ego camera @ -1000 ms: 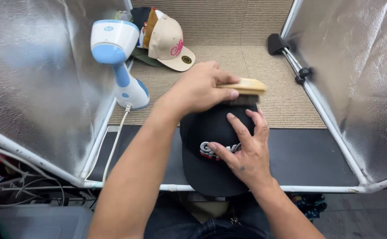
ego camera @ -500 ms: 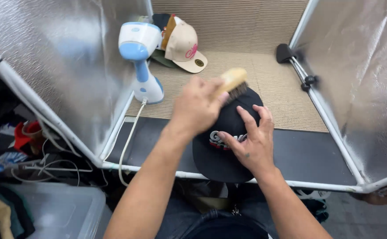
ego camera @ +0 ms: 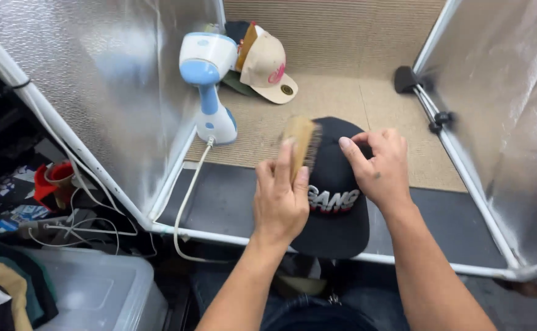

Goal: Brushing a black baseball cap with a small wooden-handled brush to remove lint or dust.

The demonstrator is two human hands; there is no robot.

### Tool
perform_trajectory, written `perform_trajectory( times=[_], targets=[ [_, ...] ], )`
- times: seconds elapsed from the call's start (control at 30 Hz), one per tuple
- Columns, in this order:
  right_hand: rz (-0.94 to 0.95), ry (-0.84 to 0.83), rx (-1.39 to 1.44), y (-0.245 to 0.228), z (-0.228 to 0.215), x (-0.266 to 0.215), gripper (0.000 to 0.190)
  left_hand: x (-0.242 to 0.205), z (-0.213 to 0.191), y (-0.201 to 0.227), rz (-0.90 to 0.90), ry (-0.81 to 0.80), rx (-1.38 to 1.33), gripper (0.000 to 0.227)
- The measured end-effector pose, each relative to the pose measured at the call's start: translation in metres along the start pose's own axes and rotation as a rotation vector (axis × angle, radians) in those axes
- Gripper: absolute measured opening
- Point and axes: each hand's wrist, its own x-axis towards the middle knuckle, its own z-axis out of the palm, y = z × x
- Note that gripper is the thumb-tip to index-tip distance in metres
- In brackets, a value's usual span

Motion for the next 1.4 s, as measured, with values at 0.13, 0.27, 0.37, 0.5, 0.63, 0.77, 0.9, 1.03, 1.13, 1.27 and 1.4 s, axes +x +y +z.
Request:
perform_trajectory(
  times=[0.13,0.27,0.37,0.5,0.63,0.77,0.9,1.03,1.13,1.27,1.4],
  targets=[
    [0.173,-0.169,0.256,-0.012,0.001,0.021,0.045,-0.015,0.022,-0.075,-0.406,-0.178,0.079,0.055],
    [0.233,-0.284,0.225,-0.01,-0.002,0.021,0.046,-0.003,-0.016,-0.052,-0.51,-0.287,0.161,0.057],
    [0.307,-0.3,0.227,-0.023,-0.007,0.02,0.046,0.003,-0.018,-0.006,-0.361,-0.12,0.009,0.053],
    [0.297,-0.308,0.242,-0.024,-0.011,0.019,0.045,-0.011,0.005,-0.066,-0.543,-0.294,0.091,0.057],
    [0.316,-0.311,0.234,-0.024,-0.011,0.023,0.046,0.01,-0.024,-0.03,-0.529,-0.335,0.124,0.055],
    [0.3,-0.31,0.24,-0.025,-0.013,0.022,0.045,0.013,-0.013,-0.011,-0.489,-0.246,0.005,0.057],
    [0.314,-0.314,0.242,-0.028,-0.015,0.023,0.045,-0.002,0.008,-0.097,-0.492,-0.546,0.252,0.044],
    [0.279,-0.31,0.222,-0.023,-0.011,0.026,0.048,0.034,-0.019,-0.002,-0.254,-0.222,0.284,0.047],
    [0.277,-0.33,0.229,-0.028,-0.013,0.021,0.05,0.04,-0.003,0.026,0.03,-0.105,0.292,0.041],
    [0.264,-0.32,0.211,-0.02,-0.011,0.022,0.046,0.051,0.017,-0.017,-0.037,-0.017,0.335,0.04],
    [0.288,-0.3,0.251,-0.024,-0.013,0.022,0.043,0.018,0.009,-0.089,-0.5,-0.376,0.275,0.056]
  ],
)
